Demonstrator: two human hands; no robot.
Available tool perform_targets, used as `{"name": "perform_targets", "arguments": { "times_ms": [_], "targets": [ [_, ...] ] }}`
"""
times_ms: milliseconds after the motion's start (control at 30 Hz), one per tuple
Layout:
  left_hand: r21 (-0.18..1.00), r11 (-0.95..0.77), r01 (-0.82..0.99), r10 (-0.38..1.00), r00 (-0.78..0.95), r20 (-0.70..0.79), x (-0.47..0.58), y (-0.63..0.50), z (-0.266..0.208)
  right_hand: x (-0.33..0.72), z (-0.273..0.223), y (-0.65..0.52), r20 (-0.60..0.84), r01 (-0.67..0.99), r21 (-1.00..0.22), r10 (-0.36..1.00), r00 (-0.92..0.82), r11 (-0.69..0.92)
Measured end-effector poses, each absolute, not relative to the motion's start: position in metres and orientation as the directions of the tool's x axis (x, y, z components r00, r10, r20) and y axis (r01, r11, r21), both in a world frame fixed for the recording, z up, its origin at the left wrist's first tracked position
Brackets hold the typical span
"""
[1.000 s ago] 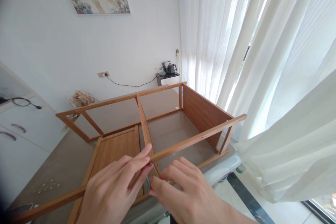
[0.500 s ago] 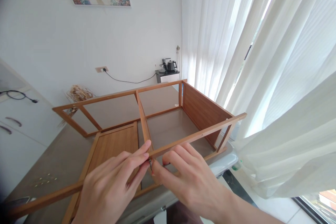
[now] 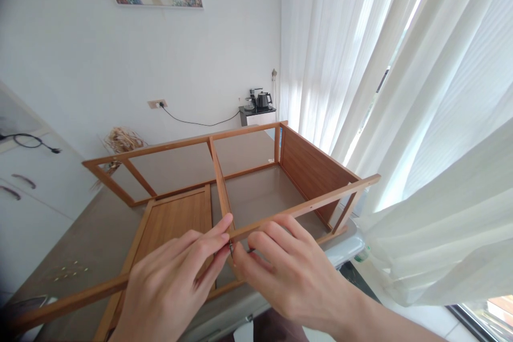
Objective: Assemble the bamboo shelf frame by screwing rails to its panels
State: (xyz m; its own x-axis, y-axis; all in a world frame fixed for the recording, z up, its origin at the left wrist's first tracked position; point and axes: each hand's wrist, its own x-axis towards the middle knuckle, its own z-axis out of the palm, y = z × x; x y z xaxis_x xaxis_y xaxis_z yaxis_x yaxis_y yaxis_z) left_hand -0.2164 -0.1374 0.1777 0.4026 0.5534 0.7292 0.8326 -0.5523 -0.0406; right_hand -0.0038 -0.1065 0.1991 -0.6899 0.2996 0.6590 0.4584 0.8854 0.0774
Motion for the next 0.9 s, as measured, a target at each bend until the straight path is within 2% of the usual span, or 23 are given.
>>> {"name": "perform_targets", "arguments": {
  "times_ms": [100,167,233,400,500,567,700,900],
  "targets": [
    [-0.037,-0.553,0.832,0.555,0.401,0.729,-0.216,-0.137,0.178,-0.003,0.199,-0.107,0.649,0.45,0.073,0.3,-0.699,0.89],
    [-0.036,-0.552,0.833,0.557,0.4,0.728,-0.215,-0.136,0.178,-0.003,0.197,-0.107,0.636,0.447,0.018,0.335,-0.696,0.894],
    [-0.039,-0.55,0.834,0.554,0.4,0.73,-0.214,-0.136,0.178,-0.005,0.191,-0.109,0.62,0.437,-0.094,0.396,-0.677,0.895],
    [-0.036,-0.556,0.83,0.551,0.401,0.732,-0.215,-0.136,0.178,-0.018,0.17,-0.114,0.563,0.367,-0.495,0.612,-0.555,0.788],
    [-0.026,-0.557,0.83,0.562,0.4,0.724,-0.216,-0.137,0.176,-0.025,0.162,-0.119,0.543,0.373,-0.593,0.697,-0.468,0.713],
    [-0.026,-0.555,0.832,0.564,0.399,0.723,-0.216,-0.138,0.176,-0.027,0.158,-0.121,0.597,0.379,-0.559,0.675,-0.433,0.738],
    [-0.034,-0.557,0.83,0.558,0.404,0.725,-0.215,-0.138,0.178,-0.021,0.156,-0.121,0.718,0.344,-0.359,0.492,-0.492,0.868],
    [-0.039,-0.559,0.828,0.547,0.404,0.733,-0.214,-0.136,0.181,-0.001,0.17,-0.114,0.68,0.45,-0.148,0.421,-0.601,0.881]
  ]
}}
